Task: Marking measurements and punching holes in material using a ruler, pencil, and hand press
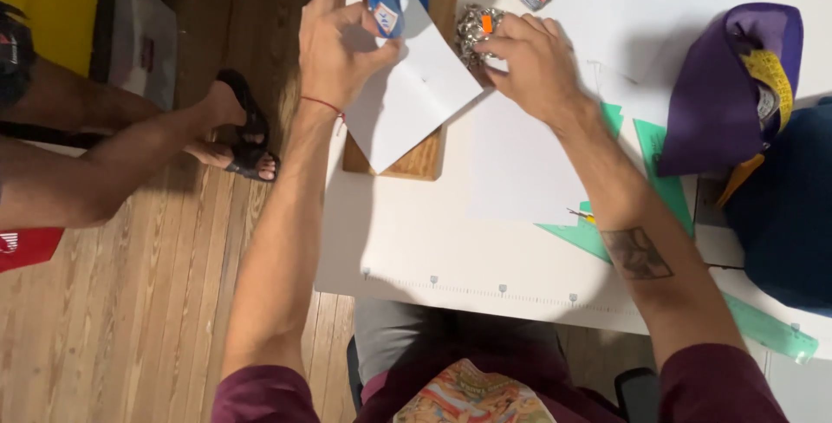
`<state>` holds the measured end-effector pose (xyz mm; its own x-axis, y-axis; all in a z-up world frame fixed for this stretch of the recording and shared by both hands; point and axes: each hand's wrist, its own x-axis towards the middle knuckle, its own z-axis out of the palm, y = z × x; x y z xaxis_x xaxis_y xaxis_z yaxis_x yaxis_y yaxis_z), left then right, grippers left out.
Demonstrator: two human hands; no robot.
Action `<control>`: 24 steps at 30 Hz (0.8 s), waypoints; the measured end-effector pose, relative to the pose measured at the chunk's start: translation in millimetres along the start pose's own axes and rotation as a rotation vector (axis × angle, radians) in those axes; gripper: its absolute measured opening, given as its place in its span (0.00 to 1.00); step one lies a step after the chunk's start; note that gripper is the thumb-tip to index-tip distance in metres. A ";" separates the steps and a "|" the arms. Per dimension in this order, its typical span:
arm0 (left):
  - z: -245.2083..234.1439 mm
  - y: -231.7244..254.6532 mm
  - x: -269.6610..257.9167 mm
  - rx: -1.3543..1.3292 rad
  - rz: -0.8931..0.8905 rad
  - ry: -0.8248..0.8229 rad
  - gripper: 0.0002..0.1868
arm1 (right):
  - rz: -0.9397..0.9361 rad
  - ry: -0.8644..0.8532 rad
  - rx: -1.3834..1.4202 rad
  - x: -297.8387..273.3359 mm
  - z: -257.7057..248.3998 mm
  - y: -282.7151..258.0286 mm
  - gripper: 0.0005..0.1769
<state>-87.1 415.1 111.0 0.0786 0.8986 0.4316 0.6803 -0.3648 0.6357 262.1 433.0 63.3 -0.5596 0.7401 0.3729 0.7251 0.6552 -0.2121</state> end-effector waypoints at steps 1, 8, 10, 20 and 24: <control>-3.0 2.6 0.4 -0.051 -0.026 -0.002 0.18 | -0.017 0.029 -0.094 1.8 3.5 -1.0 0.20; -7.9 3.4 1.3 -0.055 -0.060 -0.072 0.18 | -0.033 0.108 -0.101 6.0 14.2 2.9 0.10; -5.9 0.8 -1.3 -0.061 -0.069 -0.040 0.18 | 0.042 0.126 0.093 4.6 11.5 0.7 0.14; 10.2 17.4 -15.6 0.020 -0.027 0.119 0.12 | 0.541 0.269 1.073 1.9 -53.4 -53.0 0.15; 17.1 19.8 -24.0 -0.048 -0.032 0.210 0.11 | 0.516 0.428 1.380 -4.8 -49.9 -64.5 0.15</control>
<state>-63.1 390.5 102.3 -0.0994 0.8412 0.5315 0.6438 -0.3529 0.6790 238.0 379.6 120.3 -0.0424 0.9845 0.1702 -0.2632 0.1533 -0.9525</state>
